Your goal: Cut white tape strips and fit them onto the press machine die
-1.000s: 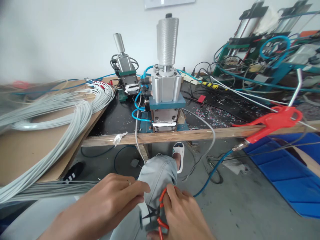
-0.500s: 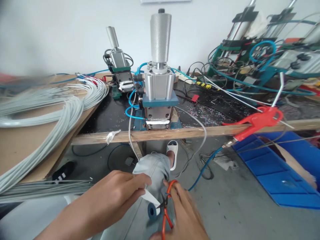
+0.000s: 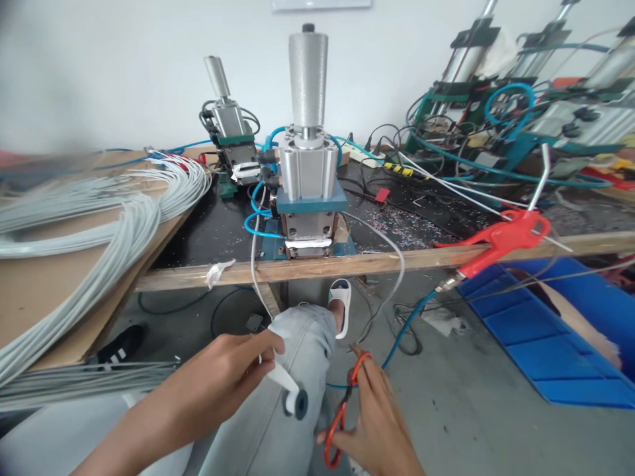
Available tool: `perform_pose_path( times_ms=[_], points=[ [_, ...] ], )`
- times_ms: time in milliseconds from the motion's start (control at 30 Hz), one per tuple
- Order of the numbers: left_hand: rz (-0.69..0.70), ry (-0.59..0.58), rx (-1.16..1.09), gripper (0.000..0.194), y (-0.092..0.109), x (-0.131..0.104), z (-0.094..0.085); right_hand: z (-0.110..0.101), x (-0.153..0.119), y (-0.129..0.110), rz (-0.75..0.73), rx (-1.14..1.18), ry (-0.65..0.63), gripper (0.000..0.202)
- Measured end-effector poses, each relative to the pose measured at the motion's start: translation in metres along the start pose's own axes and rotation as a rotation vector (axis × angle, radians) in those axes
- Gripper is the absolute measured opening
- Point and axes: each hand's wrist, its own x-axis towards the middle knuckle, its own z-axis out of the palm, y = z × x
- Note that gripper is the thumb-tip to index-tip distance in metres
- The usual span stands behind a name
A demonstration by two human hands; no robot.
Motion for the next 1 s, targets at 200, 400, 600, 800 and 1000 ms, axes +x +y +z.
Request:
perform_pose_path(
  times_ms=[200, 400, 600, 800, 1000],
  points=[
    [0.005, -0.008, -0.041, 0.019, -0.004, -0.007, -0.003, -0.018, -0.005, -0.009, -0.059, 0.599, 0.044, 0.064],
    [0.016, -0.014, -0.021, 0.021, -0.001, -0.007, -0.001, -0.026, 0.014, -0.068, 0.047, 0.679, 0.15, 0.051],
    [0.03, -0.012, -0.025, 0.02, 0.0, -0.01, 0.0, -0.006, 0.014, -0.096, 0.048, 0.611, 0.212, 0.037],
    [0.04, 0.019, -0.063, 0.015, -0.004, -0.013, -0.005, -0.009, 0.011, -0.095, 0.065, 0.73, 0.131, 0.027],
    [0.093, 0.064, -0.067, 0.015, -0.014, -0.015, -0.006, -0.018, 0.019, -0.101, 0.062, 0.822, 0.112, 0.028]
  ],
)
